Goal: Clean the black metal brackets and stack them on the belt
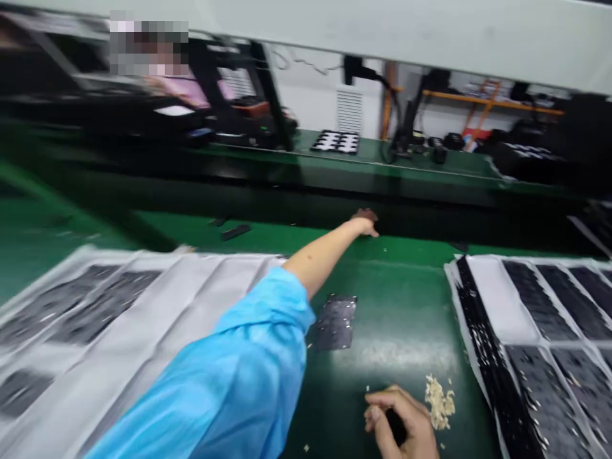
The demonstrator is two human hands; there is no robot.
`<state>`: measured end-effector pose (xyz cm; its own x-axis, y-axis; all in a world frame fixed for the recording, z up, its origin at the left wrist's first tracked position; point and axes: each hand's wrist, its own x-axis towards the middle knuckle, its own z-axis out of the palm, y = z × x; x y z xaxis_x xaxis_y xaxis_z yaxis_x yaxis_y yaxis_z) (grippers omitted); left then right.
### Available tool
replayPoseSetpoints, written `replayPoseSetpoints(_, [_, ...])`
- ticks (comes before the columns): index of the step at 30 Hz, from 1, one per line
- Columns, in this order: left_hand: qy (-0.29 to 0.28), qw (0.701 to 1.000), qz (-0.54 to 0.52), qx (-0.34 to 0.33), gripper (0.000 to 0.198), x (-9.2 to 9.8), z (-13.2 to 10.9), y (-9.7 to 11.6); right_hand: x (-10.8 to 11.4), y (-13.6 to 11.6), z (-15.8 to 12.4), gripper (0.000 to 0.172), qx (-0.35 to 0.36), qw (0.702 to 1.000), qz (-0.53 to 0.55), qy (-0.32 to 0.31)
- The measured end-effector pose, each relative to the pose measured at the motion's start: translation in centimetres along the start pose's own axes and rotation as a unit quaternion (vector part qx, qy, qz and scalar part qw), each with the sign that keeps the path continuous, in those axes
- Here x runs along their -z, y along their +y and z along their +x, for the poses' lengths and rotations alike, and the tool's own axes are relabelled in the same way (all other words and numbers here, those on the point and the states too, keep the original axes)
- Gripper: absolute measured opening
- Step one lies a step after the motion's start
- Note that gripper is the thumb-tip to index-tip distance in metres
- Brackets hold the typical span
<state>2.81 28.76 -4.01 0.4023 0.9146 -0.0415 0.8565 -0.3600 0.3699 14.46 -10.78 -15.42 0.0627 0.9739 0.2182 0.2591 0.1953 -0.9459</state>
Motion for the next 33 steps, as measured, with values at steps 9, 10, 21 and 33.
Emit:
replayPoseSetpoints(9, [-0.022, 0.994, 0.062, -0.083, 0.007, -1.4, -1.2, 0.1, 0.5, -1.7, 1.5, 0.018, -0.013, 1.0, 0.015, -0.021])
replayPoseSetpoints(10, [-0.013, 0.994, 0.055, -0.095, 0.006, -1.6, -2.9, 0.5, 0.8, -2.1, 1.4, 0.019, -0.02, 1.0, 0.021, -0.009])
replayPoseSetpoints(21, [0.02, 0.93, -0.028, -0.365, 0.02, -3.0, -22.0, 8.0, 5.4, -3.9, 3.9, 0.042, -0.215, 0.917, 0.336, 0.003])
replayPoseSetpoints(33, [0.048, 0.95, -0.038, -0.307, 0.033, -6.1, -31.6, 6.4, 5.2, -5.1, 2.8, 0.052, -0.273, 0.909, 0.309, -0.053])
